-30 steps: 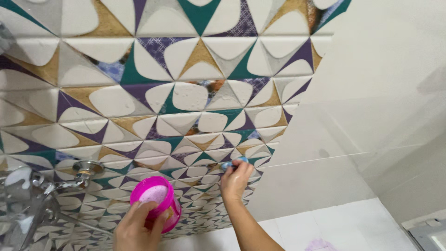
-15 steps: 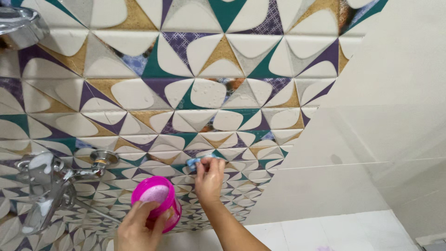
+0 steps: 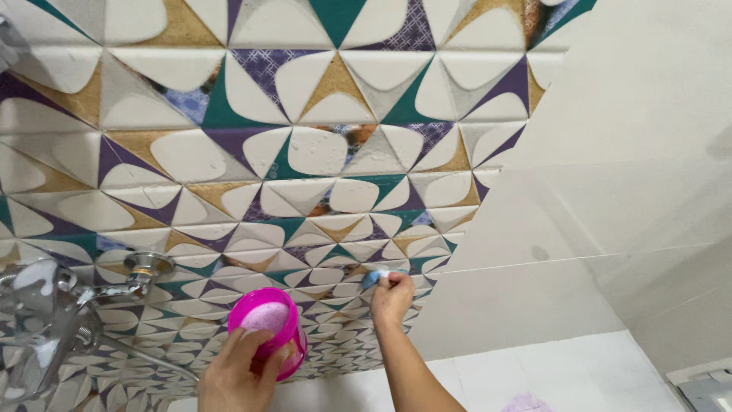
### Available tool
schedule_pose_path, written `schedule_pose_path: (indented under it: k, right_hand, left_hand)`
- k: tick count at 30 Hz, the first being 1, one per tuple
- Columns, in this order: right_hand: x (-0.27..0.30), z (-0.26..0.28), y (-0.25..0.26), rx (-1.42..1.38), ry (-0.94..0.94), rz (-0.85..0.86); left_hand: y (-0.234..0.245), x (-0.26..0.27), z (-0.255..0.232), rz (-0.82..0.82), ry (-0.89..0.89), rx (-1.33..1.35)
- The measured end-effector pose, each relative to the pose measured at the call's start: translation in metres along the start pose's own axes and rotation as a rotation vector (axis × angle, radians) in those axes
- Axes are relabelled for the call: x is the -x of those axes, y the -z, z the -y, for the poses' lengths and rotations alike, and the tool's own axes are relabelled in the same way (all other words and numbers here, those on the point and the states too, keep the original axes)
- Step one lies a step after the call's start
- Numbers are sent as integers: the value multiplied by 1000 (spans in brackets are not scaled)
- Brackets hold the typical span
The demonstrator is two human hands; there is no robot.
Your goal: The person scrubs patterned bathroom wall tiles using a blue sponge and a pink container of cleaning solution. They repeatedly dip the sponge into the container and scrub the tiles around the shower fixtures and along the wall.
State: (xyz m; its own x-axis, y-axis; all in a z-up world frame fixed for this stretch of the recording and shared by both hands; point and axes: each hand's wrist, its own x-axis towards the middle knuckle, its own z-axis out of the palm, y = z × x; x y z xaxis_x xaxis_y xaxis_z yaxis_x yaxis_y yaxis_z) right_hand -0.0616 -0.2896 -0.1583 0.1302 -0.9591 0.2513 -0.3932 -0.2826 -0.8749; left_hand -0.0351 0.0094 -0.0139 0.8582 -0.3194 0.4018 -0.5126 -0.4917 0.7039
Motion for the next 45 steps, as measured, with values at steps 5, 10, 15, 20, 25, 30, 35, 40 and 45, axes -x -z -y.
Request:
schedule_pose_path:
  k: [5,10,15,20,25,30,35,40,45]
  right_hand:
    - [-17,-2,17,15,-114,25]
    - [-30,12,26,-117,-174,27]
    - [-28,-10,22,2,-153,51]
    - [-24,-19,22,-20,-228,125]
    - [-22,26,38,-76,-35,85]
    - [-5,93,45,-218,302,125]
    - [27,126,32,-99,776,217]
    - [54,135,25,-42,878,421]
    - [63,175,23,-191,950,311]
  left_hand:
    - [-7,1,-5,47,-60,-4]
    - [-12,4,-9,67,-41,-32]
    - [-14,6,-13,24,-53,-22]
    - [-11,6,-15,54,12,-2]
    - [-11,6,-15,48,-86,-8]
    - [-16,5,-14,30,-33,-12]
    - [-10,7,-11,-20,-58,-10]
    - [0,9,4,61,93,-45]
    - [6,14,29,-3,168,-38]
